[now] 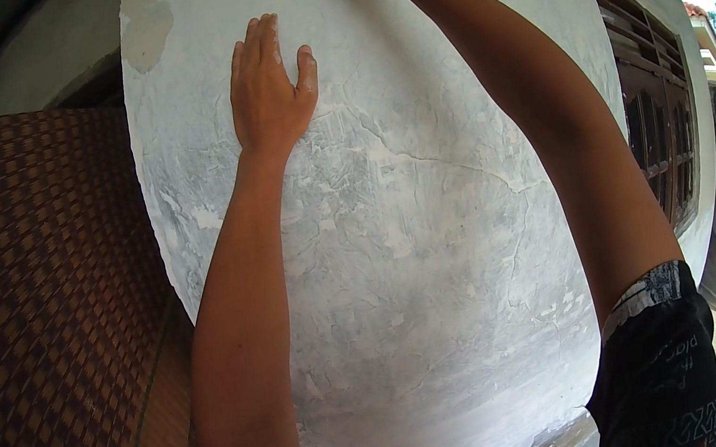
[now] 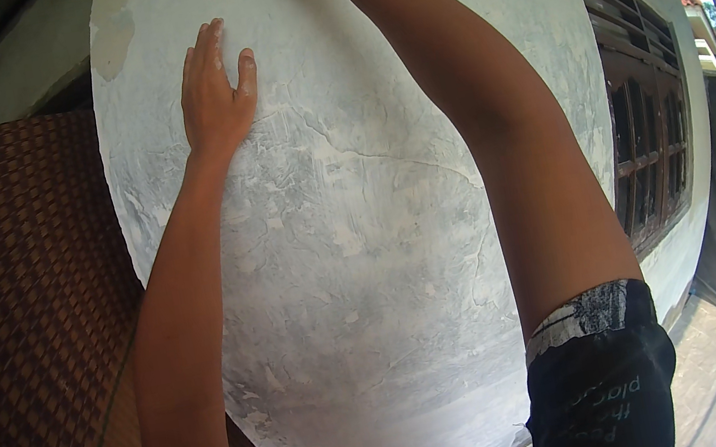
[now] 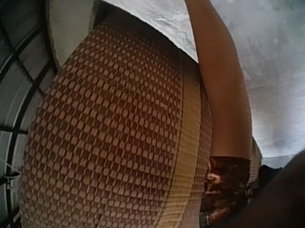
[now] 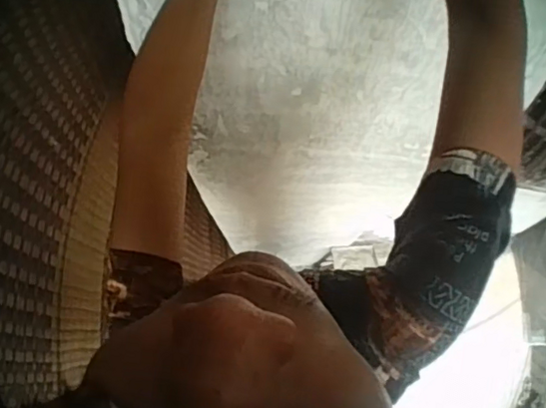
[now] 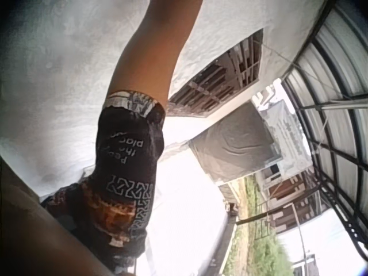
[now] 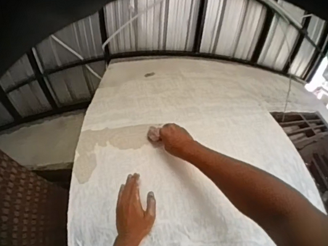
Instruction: The person applies plaster to an interior wall using a putty knife to spread the plaster from a plaster tray onto the wall.
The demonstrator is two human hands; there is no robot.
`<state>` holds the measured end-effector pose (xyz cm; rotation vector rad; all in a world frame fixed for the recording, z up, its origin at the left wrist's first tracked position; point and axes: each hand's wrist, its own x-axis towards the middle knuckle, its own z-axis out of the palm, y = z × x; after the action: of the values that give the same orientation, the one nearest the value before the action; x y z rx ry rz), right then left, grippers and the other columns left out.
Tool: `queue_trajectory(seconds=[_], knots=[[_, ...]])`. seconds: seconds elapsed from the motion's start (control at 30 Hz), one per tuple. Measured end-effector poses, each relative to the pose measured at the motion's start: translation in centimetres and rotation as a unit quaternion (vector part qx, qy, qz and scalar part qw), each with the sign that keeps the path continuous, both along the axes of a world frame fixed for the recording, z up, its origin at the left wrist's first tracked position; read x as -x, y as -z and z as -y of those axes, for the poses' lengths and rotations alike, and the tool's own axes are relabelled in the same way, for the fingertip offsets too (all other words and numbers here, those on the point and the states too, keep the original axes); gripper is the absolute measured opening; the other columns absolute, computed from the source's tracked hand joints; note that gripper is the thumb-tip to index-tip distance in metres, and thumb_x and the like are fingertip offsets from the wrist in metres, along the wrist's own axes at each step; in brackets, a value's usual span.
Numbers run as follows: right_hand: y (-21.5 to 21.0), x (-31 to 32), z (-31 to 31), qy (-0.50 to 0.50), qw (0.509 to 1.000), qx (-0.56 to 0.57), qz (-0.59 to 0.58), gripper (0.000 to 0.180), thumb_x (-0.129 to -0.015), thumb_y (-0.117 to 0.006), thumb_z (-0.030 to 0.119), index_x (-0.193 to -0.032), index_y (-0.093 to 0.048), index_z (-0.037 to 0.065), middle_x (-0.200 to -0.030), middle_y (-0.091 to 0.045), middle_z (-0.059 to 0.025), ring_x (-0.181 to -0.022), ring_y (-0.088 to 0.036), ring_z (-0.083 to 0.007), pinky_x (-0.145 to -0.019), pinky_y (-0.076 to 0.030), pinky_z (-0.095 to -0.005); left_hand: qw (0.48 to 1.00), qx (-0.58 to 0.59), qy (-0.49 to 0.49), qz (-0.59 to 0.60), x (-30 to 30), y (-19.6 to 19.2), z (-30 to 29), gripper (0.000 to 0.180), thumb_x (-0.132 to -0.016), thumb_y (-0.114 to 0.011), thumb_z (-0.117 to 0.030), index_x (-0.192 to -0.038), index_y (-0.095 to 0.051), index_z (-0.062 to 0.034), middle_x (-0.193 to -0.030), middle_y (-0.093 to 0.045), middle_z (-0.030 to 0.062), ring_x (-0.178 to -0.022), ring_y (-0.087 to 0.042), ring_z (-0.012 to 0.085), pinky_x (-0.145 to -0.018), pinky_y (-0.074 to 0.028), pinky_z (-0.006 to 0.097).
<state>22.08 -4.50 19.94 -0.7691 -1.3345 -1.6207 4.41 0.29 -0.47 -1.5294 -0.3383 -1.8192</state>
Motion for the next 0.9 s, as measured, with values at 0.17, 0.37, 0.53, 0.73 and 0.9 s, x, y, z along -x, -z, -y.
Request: queue_trajectory(seconds=[0.17, 0.37, 0.53, 0.73, 0.9], knots=[[7.2, 3.9, 2.5, -0.021, 0.994, 0.086, 0.057, 0.016, -0.092, -0.057, 0.003, -0.097, -0.071, -0.004, -0.096, -0.07, -0.0268, -0.093, -0.069, -0.0411, -0.081, -0.056, -0.0496, 1.0, -0.011, -0.027, 0.004, 2.4, 0.3, 0.3, 0.054, -0.098, -0.057, -0.025, -0.143, -0.049, 0.0024, -0.146, -0.054, 0.0198, -0.143, -0.045, 0.0308, -0.123, -0.03, 0.045], [1.5, 2.2, 2.5, -0.057, 0.995, -0.029, 0.074, 0.016, -0.087, -0.056, -0.002, -0.092, -0.071, -0.007, -0.095, -0.07, -0.0283, -0.091, -0.069, -0.0426, -0.081, -0.056, -0.0496, 1.0, -0.016, -0.02, 0.006, 0.9, 0.0, 0.2, 0.053, -0.098, -0.058, -0.024, -0.143, -0.05, 0.0017, -0.146, -0.054, 0.0191, -0.142, -0.046, 0.0306, -0.123, -0.03, 0.045], [0.2, 0.7, 1.5, 0.04, 0.997, 0.044, 0.043, 0.017, -0.088, -0.056, 0.0, -0.093, -0.072, -0.006, -0.095, -0.07, -0.0286, -0.091, -0.07, -0.0418, -0.08, -0.056, -0.0486, 1.0, -0.011, -0.004, 0.009, -0.4, -0.3, 0.6, 0.052, -0.098, -0.058, -0.024, -0.143, -0.05, 0.0008, -0.146, -0.054, 0.0181, -0.142, -0.046, 0.0305, -0.123, -0.03, 0.044], [6.2, 2.8, 3.3, -0.055, 0.99, 0.06, 0.115, 0.016, -0.089, -0.058, 0.003, -0.088, -0.071, -0.006, -0.093, -0.07, -0.029, -0.09, -0.069, -0.0436, -0.079, -0.056, -0.0484, 0.999, -0.005, -0.037, 0.017, 1.9, 0.3, 0.5, 0.052, -0.098, -0.058, -0.024, -0.143, -0.051, 0.0001, -0.146, -0.054, 0.0179, -0.141, -0.046, 0.0305, -0.123, -0.03, 0.044], [0.6, -0.2, 3.1, -0.072, 0.997, -0.022, 0.027, 0.019, -0.089, -0.056, 0.002, -0.087, -0.073, -0.006, -0.097, -0.069, -0.0296, -0.09, -0.067, -0.0459, -0.081, -0.055, -0.0497, 1.0, -0.023, -0.013, 0.006, 0.2, -0.3, 0.4, 0.052, -0.097, -0.058, -0.024, -0.142, -0.051, 0.0014, -0.145, -0.055, 0.0184, -0.141, -0.047, 0.0312, -0.122, -0.031, 0.045]])
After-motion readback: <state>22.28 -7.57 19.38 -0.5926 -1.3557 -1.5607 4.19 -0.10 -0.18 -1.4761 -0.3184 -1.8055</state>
